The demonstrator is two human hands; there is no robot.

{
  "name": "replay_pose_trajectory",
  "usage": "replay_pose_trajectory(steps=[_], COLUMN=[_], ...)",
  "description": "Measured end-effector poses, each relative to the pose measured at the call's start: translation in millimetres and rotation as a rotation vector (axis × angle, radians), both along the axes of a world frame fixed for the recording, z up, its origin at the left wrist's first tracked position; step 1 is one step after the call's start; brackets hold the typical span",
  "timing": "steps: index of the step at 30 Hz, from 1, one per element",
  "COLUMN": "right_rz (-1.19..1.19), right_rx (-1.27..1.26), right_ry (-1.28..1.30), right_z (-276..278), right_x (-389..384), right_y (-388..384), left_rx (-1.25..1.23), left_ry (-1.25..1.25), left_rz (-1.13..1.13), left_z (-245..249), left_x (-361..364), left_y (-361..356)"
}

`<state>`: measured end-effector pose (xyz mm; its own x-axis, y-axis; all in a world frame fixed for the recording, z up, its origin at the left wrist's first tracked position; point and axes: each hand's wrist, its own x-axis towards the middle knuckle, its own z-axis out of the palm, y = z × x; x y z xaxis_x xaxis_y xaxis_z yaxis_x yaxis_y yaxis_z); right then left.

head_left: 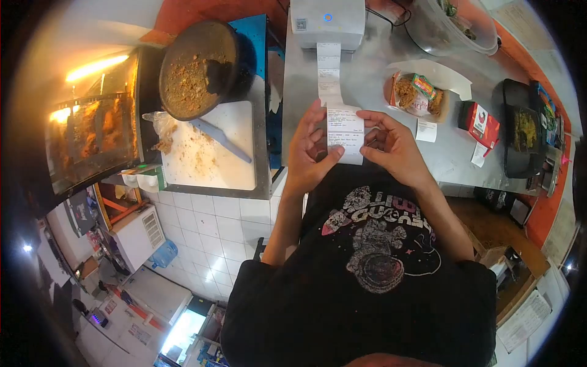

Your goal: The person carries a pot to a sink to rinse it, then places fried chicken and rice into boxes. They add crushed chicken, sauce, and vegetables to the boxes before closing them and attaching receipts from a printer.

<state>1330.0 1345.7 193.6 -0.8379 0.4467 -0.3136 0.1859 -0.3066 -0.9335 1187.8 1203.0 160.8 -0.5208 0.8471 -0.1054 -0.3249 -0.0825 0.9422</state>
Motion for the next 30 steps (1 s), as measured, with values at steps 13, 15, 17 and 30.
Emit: replay_pose_trajectory(steps=[13, 15, 17, 30], right_rz=[0.041, 0.036, 0.029, 0.032], right_rx=[-0.006, -0.032, -0.058, -0.029], right_ry=[-0.015, -0.003, 0.008, 0.055], right_z=[2.1, 4.5, 8.1, 9.6], right_x=[-5.4, -6.9, -8.9, -4.8], right_y=[1.6, 1.0, 0.9, 1.0], left_rx=[0.032, 0.024, 0.031, 0.087], left_ry=[-0.032, -0.049, -0.004, 0.038], left_rz=[-0.046, -0.073, -0.063, -0.04], left_z=[0.5, 0.2, -1.1, 6.4], left_x=[-5.5, -6.5, -6.7, -5.4], left_y=[-2.2, -2.9, -3.2, -0.6])
